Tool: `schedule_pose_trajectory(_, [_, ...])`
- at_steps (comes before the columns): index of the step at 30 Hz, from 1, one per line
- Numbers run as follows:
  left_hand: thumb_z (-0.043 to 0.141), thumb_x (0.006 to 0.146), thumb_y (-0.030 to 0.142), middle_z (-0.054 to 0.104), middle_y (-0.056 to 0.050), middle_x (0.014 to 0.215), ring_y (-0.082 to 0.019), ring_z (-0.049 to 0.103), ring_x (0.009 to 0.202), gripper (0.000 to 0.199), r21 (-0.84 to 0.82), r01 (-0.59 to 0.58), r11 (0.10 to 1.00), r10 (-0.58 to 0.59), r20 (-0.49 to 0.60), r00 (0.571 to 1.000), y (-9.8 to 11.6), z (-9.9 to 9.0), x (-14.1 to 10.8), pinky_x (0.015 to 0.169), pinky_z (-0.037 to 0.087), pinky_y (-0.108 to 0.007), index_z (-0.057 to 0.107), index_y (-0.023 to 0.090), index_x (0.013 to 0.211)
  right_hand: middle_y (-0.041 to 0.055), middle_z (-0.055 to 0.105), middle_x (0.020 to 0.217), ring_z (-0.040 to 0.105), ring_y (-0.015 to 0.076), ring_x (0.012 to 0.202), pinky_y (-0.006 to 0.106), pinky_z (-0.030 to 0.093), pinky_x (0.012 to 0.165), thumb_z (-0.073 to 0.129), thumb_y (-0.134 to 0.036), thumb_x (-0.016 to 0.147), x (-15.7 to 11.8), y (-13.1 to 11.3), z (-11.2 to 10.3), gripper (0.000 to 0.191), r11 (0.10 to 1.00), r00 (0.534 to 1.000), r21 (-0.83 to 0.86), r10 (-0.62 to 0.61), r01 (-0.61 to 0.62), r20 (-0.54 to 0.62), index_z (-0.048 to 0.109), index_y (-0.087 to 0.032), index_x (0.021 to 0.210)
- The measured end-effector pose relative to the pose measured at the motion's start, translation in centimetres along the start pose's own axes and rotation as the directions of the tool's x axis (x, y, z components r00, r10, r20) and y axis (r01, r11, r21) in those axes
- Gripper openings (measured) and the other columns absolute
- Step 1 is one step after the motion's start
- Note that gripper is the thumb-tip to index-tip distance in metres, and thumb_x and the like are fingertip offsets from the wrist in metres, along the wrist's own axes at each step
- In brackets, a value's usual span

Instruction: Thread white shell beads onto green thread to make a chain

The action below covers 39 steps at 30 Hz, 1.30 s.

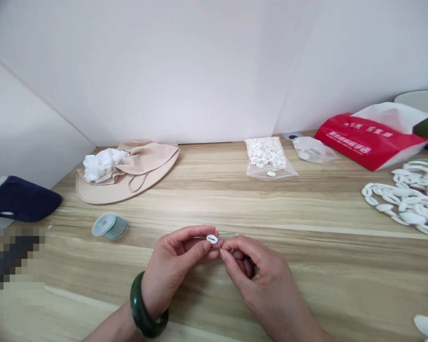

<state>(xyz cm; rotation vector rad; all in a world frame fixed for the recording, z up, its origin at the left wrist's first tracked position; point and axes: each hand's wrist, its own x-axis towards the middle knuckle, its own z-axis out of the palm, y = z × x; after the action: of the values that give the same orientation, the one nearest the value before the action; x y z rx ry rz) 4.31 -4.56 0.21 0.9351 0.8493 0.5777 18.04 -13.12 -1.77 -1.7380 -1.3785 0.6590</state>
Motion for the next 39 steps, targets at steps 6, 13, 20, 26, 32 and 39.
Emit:
schedule_pose_trajectory(6, [0.068,0.074,0.023,0.072,-0.009,0.085,-0.019,0.068,0.078,0.022,0.03,-0.024,0.999,0.024,-0.013,1.0,-0.14,-0.07,0.14,0.071,0.056,-0.028,0.07,0.01,0.092,-0.0024,0.064,0.066,0.061,0.0126,0.058,0.019,0.044,0.048,0.053,-0.029,0.084,-0.19,-0.02,-0.1,0.012,0.998,0.994,-0.021,0.05,-0.053,-0.101,0.061,-0.023,0.077])
schedule_pose_trajectory(13, [0.068,0.075,0.029,0.07,-0.007,0.075,-0.013,0.064,0.061,0.025,0.106,0.005,0.994,-0.006,0.004,1.0,-0.02,-0.11,0.22,0.06,0.053,-0.024,0.069,0.009,0.091,-0.002,0.063,0.065,0.059,0.0118,0.055,0.019,0.044,0.049,0.053,-0.026,0.084,-0.2,0.09,-0.13,0.013,0.998,0.998,-0.045,-0.036,0.034,-0.05,0.062,-0.023,0.076])
schedule_pose_trajectory(20, [0.068,0.074,0.031,0.063,-0.002,0.057,-0.007,0.056,0.045,0.022,0.144,0.002,0.99,-0.003,0.006,1.0,0.2,-0.25,0.16,0.049,0.045,-0.018,0.065,0.009,0.074,-0.005,0.045,0.052,0.044,0.0107,0.045,0.02,0.037,0.043,0.054,-0.033,0.082,-0.16,0.47,0.05,0.015,0.997,0.996,-0.043,0.063,-0.066,-0.063,0.064,-0.022,0.083])
schedule_pose_trajectory(26, [0.066,0.076,0.026,0.064,-0.002,0.059,-0.008,0.057,0.049,0.018,0.064,0.044,0.997,-0.049,0.082,0.995,0.35,-0.03,-0.08,0.053,0.047,-0.019,0.066,0.009,0.074,-0.0063,0.037,0.047,0.04,0.0097,0.042,0.02,0.033,0.04,0.056,-0.041,0.079,0.14,-0.1,-0.31,0.022,0.972,0.975,0.089,0.22,-0.218,-0.013,0.067,-0.022,0.08])
schedule_pose_trajectory(32, [0.067,0.076,0.027,0.067,-0.005,0.067,-0.01,0.061,0.057,0.019,-0.043,0.091,0.995,-0.087,0.099,0.991,-0.21,0.17,-0.18,0.06,0.051,-0.021,0.069,0.008,0.078,-0.0028,0.055,0.051,0.051,0.0119,0.046,0.02,0.038,0.041,0.054,-0.041,0.08,-0.11,-0.31,-0.43,0.023,0.95,0.958,0.135,0.287,-0.283,-0.008,0.065,-0.021,0.077])
schedule_pose_trajectory(39, [0.07,0.074,0.02,0.072,-0.012,0.097,-0.019,0.066,0.092,0.03,-0.124,0.121,0.985,-0.114,0.064,0.991,-0.25,-0.12,0.09,0.095,0.045,-0.033,0.067,0.008,0.102,0.0012,0.057,0.08,0.059,0.0142,0.075,0.022,0.047,0.065,0.059,-0.021,0.079,0.24,-0.34,-0.62,0.005,0.995,0.955,0.013,-0.089,0.097,-0.282,0.06,-0.022,0.074])
